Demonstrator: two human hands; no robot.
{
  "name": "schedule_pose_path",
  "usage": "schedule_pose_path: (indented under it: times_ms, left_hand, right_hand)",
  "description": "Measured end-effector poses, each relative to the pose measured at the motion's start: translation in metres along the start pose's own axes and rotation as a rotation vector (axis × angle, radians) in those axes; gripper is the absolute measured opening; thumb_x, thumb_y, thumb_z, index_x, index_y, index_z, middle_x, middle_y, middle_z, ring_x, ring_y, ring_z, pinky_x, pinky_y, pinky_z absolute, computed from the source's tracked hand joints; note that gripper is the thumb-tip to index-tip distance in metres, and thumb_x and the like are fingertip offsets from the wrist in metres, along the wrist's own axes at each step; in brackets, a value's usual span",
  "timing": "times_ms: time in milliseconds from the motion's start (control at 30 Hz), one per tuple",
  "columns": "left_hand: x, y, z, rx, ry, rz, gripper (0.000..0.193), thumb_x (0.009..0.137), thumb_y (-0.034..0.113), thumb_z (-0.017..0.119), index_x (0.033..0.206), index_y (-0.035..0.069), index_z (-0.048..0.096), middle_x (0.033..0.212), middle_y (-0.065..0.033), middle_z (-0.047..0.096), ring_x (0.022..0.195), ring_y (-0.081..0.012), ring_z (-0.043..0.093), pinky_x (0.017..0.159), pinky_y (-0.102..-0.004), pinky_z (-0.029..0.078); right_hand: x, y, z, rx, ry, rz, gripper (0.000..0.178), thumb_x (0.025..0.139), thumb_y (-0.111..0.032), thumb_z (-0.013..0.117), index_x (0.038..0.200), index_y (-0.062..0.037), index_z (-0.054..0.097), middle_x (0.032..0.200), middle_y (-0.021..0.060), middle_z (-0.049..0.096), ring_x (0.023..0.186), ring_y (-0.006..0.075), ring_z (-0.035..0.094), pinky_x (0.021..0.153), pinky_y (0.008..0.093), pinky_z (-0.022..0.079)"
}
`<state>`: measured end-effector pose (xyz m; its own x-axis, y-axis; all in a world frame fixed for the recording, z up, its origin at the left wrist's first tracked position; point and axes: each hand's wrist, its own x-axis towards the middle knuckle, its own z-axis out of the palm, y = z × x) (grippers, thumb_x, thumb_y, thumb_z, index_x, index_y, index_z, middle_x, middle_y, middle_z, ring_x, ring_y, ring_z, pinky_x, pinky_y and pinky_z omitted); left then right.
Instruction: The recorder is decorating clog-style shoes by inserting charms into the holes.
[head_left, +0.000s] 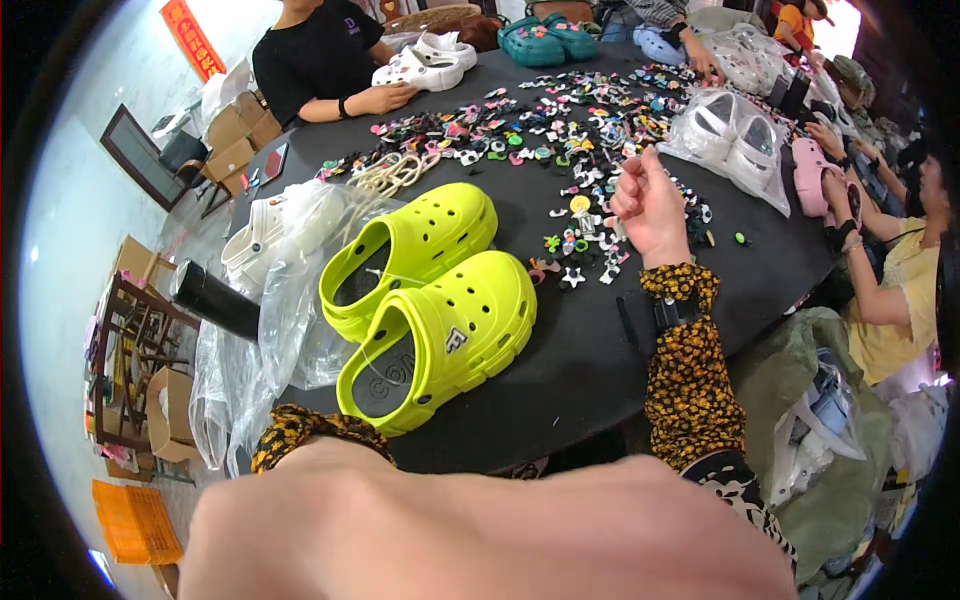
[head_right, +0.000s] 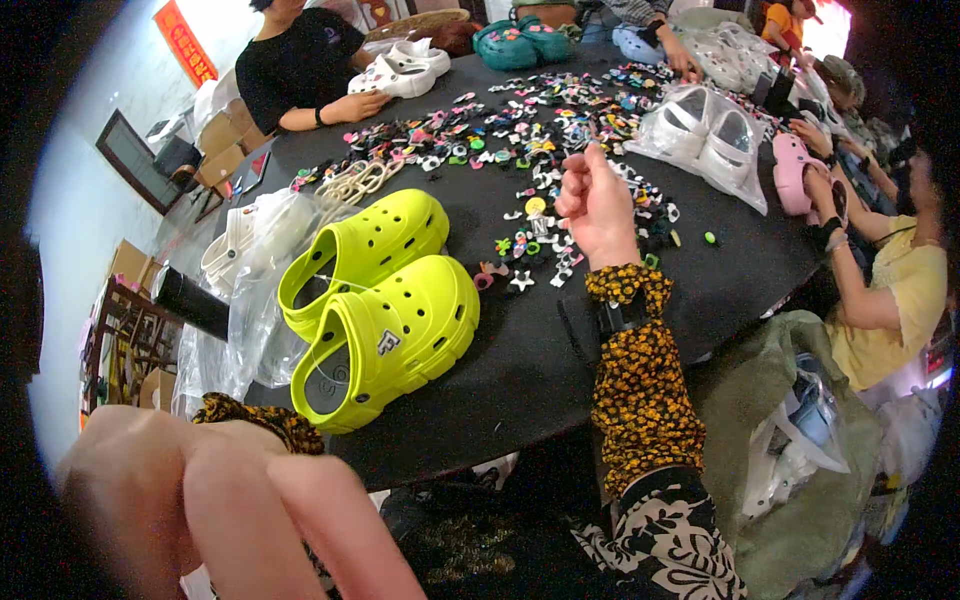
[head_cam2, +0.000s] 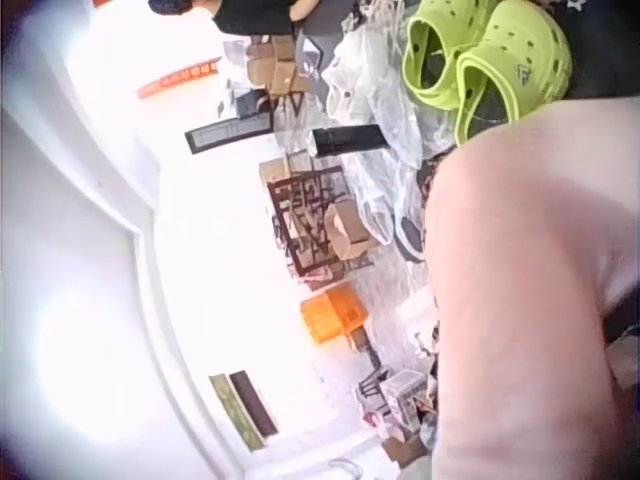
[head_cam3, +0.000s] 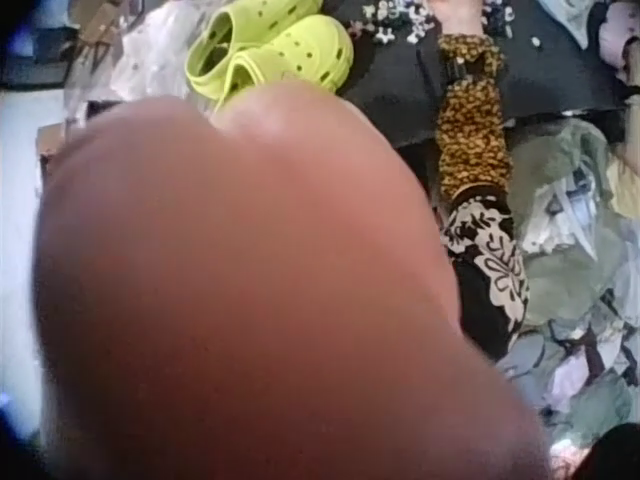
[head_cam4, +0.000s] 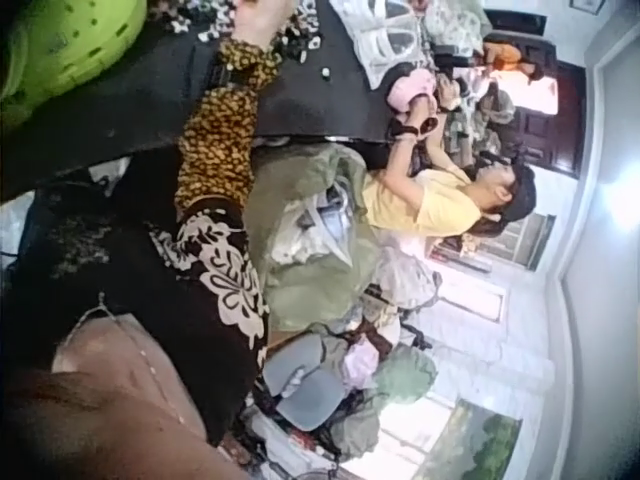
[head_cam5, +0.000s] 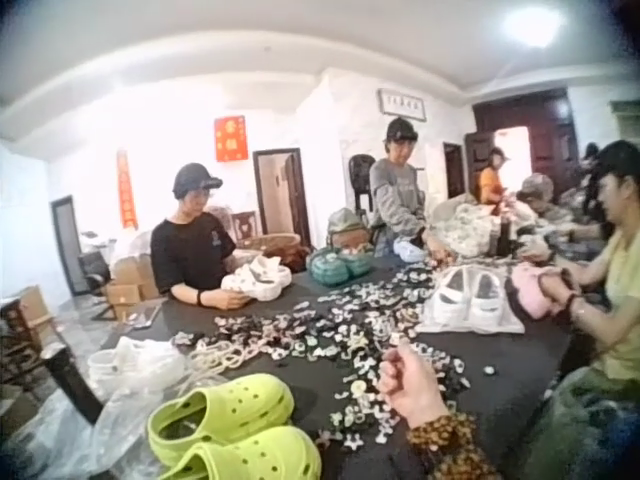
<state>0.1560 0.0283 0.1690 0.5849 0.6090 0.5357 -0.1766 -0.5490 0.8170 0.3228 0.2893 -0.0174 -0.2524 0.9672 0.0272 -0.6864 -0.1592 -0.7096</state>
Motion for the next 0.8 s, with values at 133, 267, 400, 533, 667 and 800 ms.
schedule_pose_path:
  times_ms: [133, 267, 400, 533, 667, 800]
  left_hand:
    - [0.003, -0.005, -0.003, -0.006, -0.029, 0.000, 0.010, 0.087, 0.007, 0.056, 0.095, 0.001, 0.056, 0.095, -0.0178, 0.062, 0.084, -0.0279, 0.060, 0.073, -0.0375, 0.050]
    - [0.007, -0.008, -0.008, 0.008, -0.058, 0.006, 0.012, 0.087, 0.006, 0.055, 0.098, 0.000, 0.055, 0.097, -0.0177, 0.062, 0.086, -0.0274, 0.060, 0.074, -0.0373, 0.050]
    - [0.011, -0.011, -0.009, 0.000, -0.085, 0.020, 0.014, 0.087, 0.006, 0.055, 0.100, -0.001, 0.055, 0.099, -0.0175, 0.061, 0.087, -0.0268, 0.060, 0.075, -0.0370, 0.050]
    - [0.019, -0.016, -0.013, 0.017, -0.124, 0.054, 0.016, 0.087, 0.005, 0.054, 0.102, -0.002, 0.055, 0.100, -0.0173, 0.061, 0.089, -0.0262, 0.060, 0.075, -0.0368, 0.049]
    - [0.018, -0.018, -0.012, 0.016, -0.131, 0.066, 0.018, 0.087, 0.004, 0.053, 0.104, -0.003, 0.055, 0.102, -0.0172, 0.061, 0.090, -0.0256, 0.060, 0.076, -0.0366, 0.049]
    - [0.018, -0.021, -0.006, 0.026, -0.122, 0.076, 0.021, 0.087, 0.003, 0.053, 0.106, -0.004, 0.055, 0.104, -0.0170, 0.061, 0.091, -0.0250, 0.059, 0.077, -0.0363, 0.049]
  right_hand:
    - [0.001, -0.003, 0.001, -0.030, -0.026, -0.015, 0.036, 0.094, -0.038, 0.049, 0.081, -0.0051, 0.055, 0.056, -0.0006, 0.040, 0.043, 0.0114, 0.034, 0.041, 0.0285, 0.027]
    - [0.002, 0.002, 0.000, -0.042, -0.006, 0.014, 0.037, 0.094, -0.041, 0.049, 0.081, -0.0063, 0.055, 0.057, -0.0016, 0.039, 0.043, 0.0109, 0.034, 0.040, 0.0285, 0.027]
    - [-0.001, -0.001, 0.003, -0.065, 0.002, 0.002, 0.037, 0.095, -0.040, 0.047, 0.081, -0.0055, 0.054, 0.056, -0.0012, 0.039, 0.043, 0.0116, 0.035, 0.040, 0.0289, 0.029]
    - [-0.002, 0.001, 0.008, -0.053, 0.018, 0.008, 0.038, 0.095, -0.040, 0.048, 0.080, -0.0060, 0.053, 0.056, -0.0014, 0.038, 0.043, 0.0113, 0.035, 0.041, 0.0286, 0.027]
    - [-0.003, -0.004, 0.007, -0.051, 0.010, -0.002, 0.038, 0.095, -0.040, 0.047, 0.080, -0.0059, 0.053, 0.056, -0.0014, 0.038, 0.042, 0.0104, 0.032, 0.041, 0.0274, 0.027]
    - [-0.010, -0.003, 0.009, -0.051, 0.020, 0.002, 0.039, 0.096, -0.040, 0.047, 0.079, -0.0055, 0.053, 0.055, -0.0013, 0.038, 0.042, 0.0102, 0.031, 0.041, 0.0265, 0.027]
